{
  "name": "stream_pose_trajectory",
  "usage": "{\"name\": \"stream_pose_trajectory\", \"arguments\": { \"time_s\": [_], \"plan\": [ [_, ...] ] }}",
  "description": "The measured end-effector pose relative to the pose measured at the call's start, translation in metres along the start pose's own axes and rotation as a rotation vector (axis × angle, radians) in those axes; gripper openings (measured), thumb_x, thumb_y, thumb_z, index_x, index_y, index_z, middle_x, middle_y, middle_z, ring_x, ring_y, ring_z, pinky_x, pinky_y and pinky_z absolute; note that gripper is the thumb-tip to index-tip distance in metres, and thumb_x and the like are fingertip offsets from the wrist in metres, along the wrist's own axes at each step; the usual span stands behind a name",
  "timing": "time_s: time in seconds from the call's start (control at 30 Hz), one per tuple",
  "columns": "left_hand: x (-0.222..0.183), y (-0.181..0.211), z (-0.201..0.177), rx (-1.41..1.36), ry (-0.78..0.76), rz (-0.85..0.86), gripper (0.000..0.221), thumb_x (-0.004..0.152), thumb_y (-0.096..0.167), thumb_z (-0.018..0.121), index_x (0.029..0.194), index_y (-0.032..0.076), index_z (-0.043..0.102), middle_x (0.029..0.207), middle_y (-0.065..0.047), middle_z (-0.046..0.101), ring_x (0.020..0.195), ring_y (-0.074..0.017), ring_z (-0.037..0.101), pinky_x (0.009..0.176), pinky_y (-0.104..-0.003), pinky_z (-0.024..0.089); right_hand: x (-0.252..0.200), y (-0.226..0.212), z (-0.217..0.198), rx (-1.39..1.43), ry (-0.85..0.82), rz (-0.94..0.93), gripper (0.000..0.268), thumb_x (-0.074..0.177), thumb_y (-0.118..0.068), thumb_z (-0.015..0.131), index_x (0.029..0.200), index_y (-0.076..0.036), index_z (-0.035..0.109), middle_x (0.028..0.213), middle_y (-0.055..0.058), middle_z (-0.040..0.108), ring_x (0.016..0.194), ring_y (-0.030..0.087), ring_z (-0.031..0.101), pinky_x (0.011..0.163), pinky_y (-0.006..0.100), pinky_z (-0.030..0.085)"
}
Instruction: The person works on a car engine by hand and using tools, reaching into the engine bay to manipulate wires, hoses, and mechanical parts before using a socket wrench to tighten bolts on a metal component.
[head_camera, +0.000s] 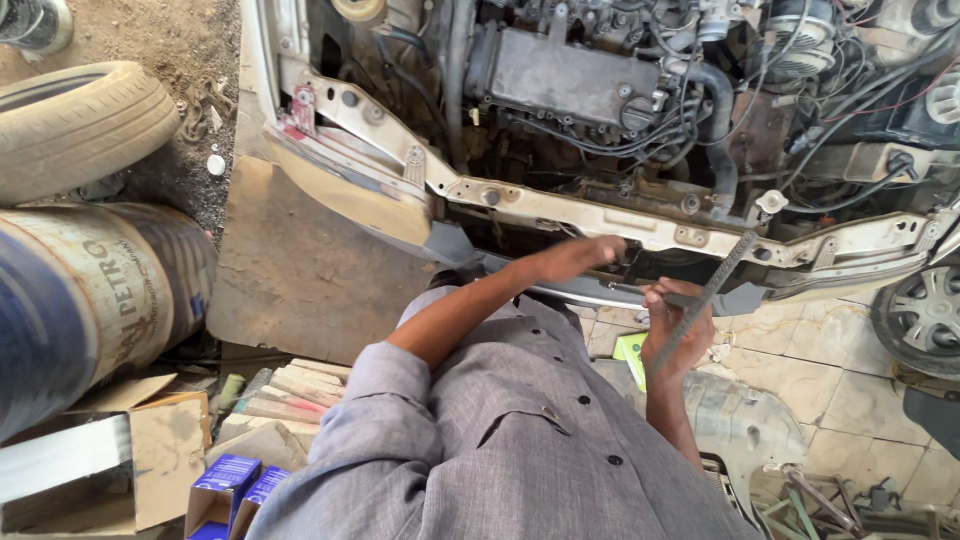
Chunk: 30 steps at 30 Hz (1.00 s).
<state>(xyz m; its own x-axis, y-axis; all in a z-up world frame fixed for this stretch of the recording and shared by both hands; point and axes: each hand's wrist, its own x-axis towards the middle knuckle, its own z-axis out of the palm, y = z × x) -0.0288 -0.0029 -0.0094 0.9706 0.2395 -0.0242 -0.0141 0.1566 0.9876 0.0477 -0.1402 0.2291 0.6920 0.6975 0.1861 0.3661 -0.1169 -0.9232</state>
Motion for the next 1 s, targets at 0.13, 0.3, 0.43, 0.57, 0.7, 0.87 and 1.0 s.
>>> {"name": "stream_pose_trajectory", "arguments": {
  "time_s": [0.13, 0.3, 0.43, 0.57, 0.7, 0.87, 1.0],
  "plan": [
    [-0.041, 0.049, 0.007, 0.008, -0.206, 0.031, 0.052, 0.113, 0.047, 0.043, 0.138, 0.004, 0.060, 0.131, -0.019, 0.063, 0.126, -0.0295, 0.059, 0.109, -0.043, 0.046, -0.013, -0.015, 0.018, 0.125, 0.029, 0.094, 0.017, 0.101, 0.004, 0.071, 0.115, 0.007, 0.063, 0.103, 0.014, 0.069, 0.093, 0.021, 0.071, 0.078, 0.031, 0.060],
    [-0.085, 0.095, -0.012, 0.070, -0.195, -0.023, 0.047, 0.105, 0.044, 0.053, 0.119, 0.002, 0.068, 0.109, -0.015, 0.072, 0.100, -0.0280, 0.070, 0.088, -0.041, 0.055, -0.025, -0.029, 0.035, 0.310, -0.040, 0.144, 0.014, 0.100, 0.005, 0.071, 0.112, 0.006, 0.064, 0.105, 0.013, 0.067, 0.095, 0.023, 0.072, 0.075, 0.031, 0.061],
    [-0.101, 0.102, -0.013, 0.145, -0.081, 0.075, 0.042, 0.106, 0.041, 0.056, 0.113, 0.002, 0.071, 0.099, -0.013, 0.073, 0.091, -0.0265, 0.070, 0.080, -0.040, 0.055, -0.028, -0.034, 0.037, 0.394, -0.088, 0.172, 0.016, 0.096, 0.008, 0.072, 0.111, 0.005, 0.066, 0.108, 0.013, 0.066, 0.102, 0.025, 0.072, 0.079, 0.034, 0.062],
    [-0.116, 0.108, -0.015, 0.143, -0.015, 0.089, 0.041, 0.107, 0.040, 0.058, 0.110, 0.001, 0.070, 0.098, -0.014, 0.072, 0.088, -0.0259, 0.068, 0.079, -0.040, 0.053, -0.026, -0.032, 0.024, 0.341, -0.190, 0.140, 0.021, 0.094, 0.011, 0.072, 0.114, 0.005, 0.067, 0.117, 0.016, 0.066, 0.111, 0.029, 0.070, 0.091, 0.038, 0.061],
    [-0.114, 0.120, -0.013, 0.188, 0.077, -0.051, 0.039, 0.101, 0.039, 0.061, 0.104, 0.001, 0.074, 0.084, -0.014, 0.072, 0.075, -0.0272, 0.067, 0.070, -0.041, 0.052, -0.014, -0.026, 0.004, 0.630, -0.257, 0.225, 0.048, 0.092, 0.009, 0.068, 0.138, -0.001, 0.056, 0.123, 0.019, 0.066, 0.119, 0.035, 0.068, 0.087, 0.042, 0.063],
    [-0.100, 0.144, 0.000, 0.314, 0.207, -0.009, 0.041, 0.102, 0.039, 0.062, 0.095, 0.001, 0.075, 0.076, -0.015, 0.071, 0.066, -0.0282, 0.069, 0.064, -0.042, 0.052, 0.005, -0.008, -0.035, 0.854, -0.270, 0.352, 0.064, 0.089, 0.004, 0.061, 0.150, -0.004, 0.043, 0.135, 0.022, 0.063, 0.131, 0.040, 0.062, 0.095, 0.045, 0.060],
    [-0.090, 0.157, 0.024, 0.393, 0.188, -0.060, 0.044, 0.102, 0.043, 0.060, 0.094, 0.002, 0.074, 0.071, -0.018, 0.068, 0.060, -0.0328, 0.066, 0.061, -0.044, 0.051, -0.005, 0.031, -0.069, 0.933, -0.219, 0.386, 0.047, 0.101, -0.003, 0.058, 0.147, 0.001, 0.047, 0.139, 0.023, 0.063, 0.133, 0.041, 0.062, 0.100, 0.045, 0.057]
  ]
}}
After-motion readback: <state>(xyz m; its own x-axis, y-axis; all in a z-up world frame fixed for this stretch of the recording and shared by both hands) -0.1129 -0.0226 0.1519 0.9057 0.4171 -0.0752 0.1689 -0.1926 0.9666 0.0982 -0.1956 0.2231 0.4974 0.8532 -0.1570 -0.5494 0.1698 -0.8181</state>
